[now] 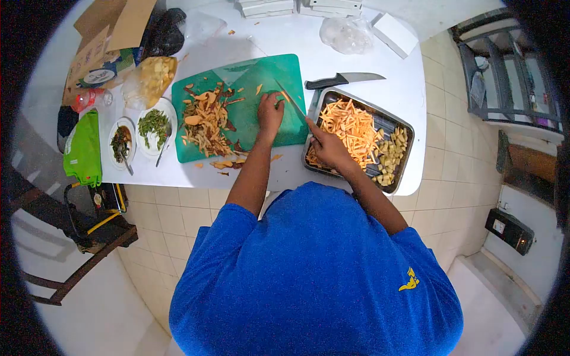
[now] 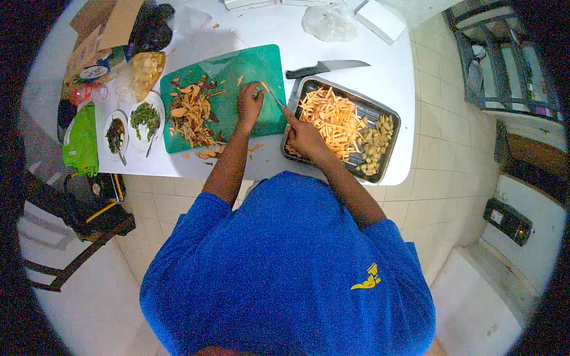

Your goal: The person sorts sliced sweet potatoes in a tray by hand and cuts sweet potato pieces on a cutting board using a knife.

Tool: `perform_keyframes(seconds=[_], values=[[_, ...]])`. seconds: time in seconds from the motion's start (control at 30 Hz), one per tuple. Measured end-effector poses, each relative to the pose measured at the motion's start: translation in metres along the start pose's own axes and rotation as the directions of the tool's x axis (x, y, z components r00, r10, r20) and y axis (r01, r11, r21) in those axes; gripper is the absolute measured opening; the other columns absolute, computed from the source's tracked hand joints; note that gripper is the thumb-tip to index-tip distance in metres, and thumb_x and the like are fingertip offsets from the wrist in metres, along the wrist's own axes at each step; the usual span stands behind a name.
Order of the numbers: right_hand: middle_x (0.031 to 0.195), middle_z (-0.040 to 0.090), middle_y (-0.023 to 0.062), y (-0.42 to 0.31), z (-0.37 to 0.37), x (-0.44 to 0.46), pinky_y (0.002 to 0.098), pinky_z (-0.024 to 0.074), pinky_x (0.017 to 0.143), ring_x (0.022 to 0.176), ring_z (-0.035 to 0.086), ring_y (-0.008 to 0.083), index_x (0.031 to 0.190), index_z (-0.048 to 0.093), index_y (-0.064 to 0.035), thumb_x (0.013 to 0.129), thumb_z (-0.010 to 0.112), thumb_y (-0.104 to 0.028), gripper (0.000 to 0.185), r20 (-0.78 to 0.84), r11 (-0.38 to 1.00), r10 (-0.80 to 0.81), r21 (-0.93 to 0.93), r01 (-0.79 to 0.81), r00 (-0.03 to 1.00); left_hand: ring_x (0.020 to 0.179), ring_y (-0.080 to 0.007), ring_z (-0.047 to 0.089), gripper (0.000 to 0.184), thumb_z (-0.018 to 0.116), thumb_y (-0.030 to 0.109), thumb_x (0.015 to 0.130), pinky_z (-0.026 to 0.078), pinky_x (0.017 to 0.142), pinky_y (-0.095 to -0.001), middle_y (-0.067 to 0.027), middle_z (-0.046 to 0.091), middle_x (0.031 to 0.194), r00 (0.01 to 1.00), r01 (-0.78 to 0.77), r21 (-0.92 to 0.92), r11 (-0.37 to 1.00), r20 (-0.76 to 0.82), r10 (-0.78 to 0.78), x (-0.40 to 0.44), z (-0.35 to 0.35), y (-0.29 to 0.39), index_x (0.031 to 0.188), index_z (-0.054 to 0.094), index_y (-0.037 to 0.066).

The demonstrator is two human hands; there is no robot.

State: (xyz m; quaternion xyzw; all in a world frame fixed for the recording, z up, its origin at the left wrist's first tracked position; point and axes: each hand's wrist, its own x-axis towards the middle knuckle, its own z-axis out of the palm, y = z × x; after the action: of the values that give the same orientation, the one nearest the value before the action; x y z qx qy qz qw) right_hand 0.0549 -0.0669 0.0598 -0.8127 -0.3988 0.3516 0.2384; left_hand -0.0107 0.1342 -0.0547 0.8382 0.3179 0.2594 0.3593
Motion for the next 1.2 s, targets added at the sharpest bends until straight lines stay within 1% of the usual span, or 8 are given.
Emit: perform_keyframes(seconds=[0.13,0.43,0.73,0.83,1.03,1.07,1.13,1.2], values=[[0.088,0.062,0.0271,0.006,0.005,0.000,0.0481,0.0498,0.074,0.080,0.063,0.0405,0.143,0.027,-0.0262,0.089,0.051,-0.015,0.060,-0.030,0.999,-0.038,-0.005,0.038,0.999,0.076,-0.0284,0.057,0.025,0.069,0.010,0.075,0.047,0.068,-0.0397,-0.0104,0.057,0.084,1.000,0.008,0.095,0.995,0.017,-0.010,0.002,-0.001,0.003,0.099,0.062,0.008],[0.085,0.062,0.0262,0.003,0.006,0.002,0.0486,0.0500,0.072,0.078,0.062,0.0407,0.143,0.027,-0.0264,0.088,0.051,-0.016,0.061,-0.024,0.999,-0.022,-0.024,0.021,0.999,0.074,-0.0283,0.056,0.027,0.070,0.010,0.075,0.046,0.067,-0.0395,-0.0092,0.055,0.079,1.000,-0.023,0.073,0.997,-0.019,0.025,0.001,0.001,0.000,0.101,0.061,0.010],[0.077,0.061,0.0279,0.003,0.010,0.003,0.0507,0.0483,0.068,0.072,0.061,0.0424,0.143,0.027,-0.0206,0.086,0.050,-0.012,0.061,-0.051,0.998,-0.062,-0.034,0.060,0.997,0.082,-0.0313,0.056,0.026,0.066,0.010,0.077,0.046,0.069,-0.0440,-0.0123,0.053,0.087,0.998,0.043,0.112,0.993,0.036,-0.047,0.001,0.001,0.004,0.102,0.059,0.008],[0.074,0.060,0.0279,0.000,0.013,0.003,0.0521,0.0482,0.064,0.067,0.061,0.0432,0.143,0.027,-0.0170,0.085,0.050,-0.011,0.063,-0.049,0.997,-0.053,-0.060,0.050,0.997,0.081,-0.0314,0.056,0.027,0.066,0.009,0.076,0.046,0.069,-0.0439,-0.0125,0.053,0.087,0.999,-0.034,0.120,0.992,0.014,0.032,0.001,0.001,0.002,0.103,0.060,0.007],[0.074,0.061,0.0264,-0.013,0.009,-0.001,0.0532,0.0489,0.063,0.065,0.061,0.0425,0.145,0.019,-0.0113,0.080,0.049,-0.005,0.072,-0.043,0.990,-0.107,-0.098,0.102,0.993,0.080,-0.0307,0.055,0.028,0.067,0.012,0.076,0.046,0.069,-0.0429,-0.0133,0.053,0.085,0.999,-0.045,0.191,0.981,0.027,0.040,0.001,0.001,0.002,0.104,0.063,0.008],[0.072,0.061,0.0282,-0.015,0.011,-0.001,0.0543,0.0473,0.060,0.062,0.059,0.0447,0.144,0.021,-0.0154,0.087,0.046,-0.010,0.062,-0.057,0.994,-0.071,-0.093,0.066,0.996,0.080,-0.0306,0.055,0.029,0.067,0.013,0.076,0.046,0.070,-0.0428,-0.0133,0.053,0.085,0.998,-0.065,0.220,0.973,0.032,0.059,0.001,0.001,0.000,0.104,0.064,0.008],[0.072,0.061,0.0285,-0.015,0.016,0.002,0.0544,0.0474,0.060,0.063,0.060,0.0449,0.145,0.021,-0.0152,0.086,0.046,-0.009,0.064,-0.051,0.994,-0.053,-0.096,0.047,0.997,0.080,-0.0303,0.055,0.029,0.067,0.015,0.076,0.046,0.070,-0.0426,-0.0134,0.053,0.084,0.994,-0.107,0.275,0.956,0.044,0.099,0.001,0.001,-0.003,0.105,0.065,0.009],[0.074,0.061,0.0285,-0.016,0.018,0.001,0.0543,0.0475,0.061,0.064,0.060,0.0445,0.145,0.019,-0.0150,0.082,0.047,-0.005,0.069,-0.082,0.996,-0.067,-0.072,0.062,0.994,0.080,-0.0304,0.055,0.030,0.067,0.017,0.077,0.046,0.070,-0.0421,-0.0134,0.054,0.085,0.996,-0.088,0.192,0.978,0.046,0.080,0.000,0.001,-0.007,0.106,0.065,0.010]])
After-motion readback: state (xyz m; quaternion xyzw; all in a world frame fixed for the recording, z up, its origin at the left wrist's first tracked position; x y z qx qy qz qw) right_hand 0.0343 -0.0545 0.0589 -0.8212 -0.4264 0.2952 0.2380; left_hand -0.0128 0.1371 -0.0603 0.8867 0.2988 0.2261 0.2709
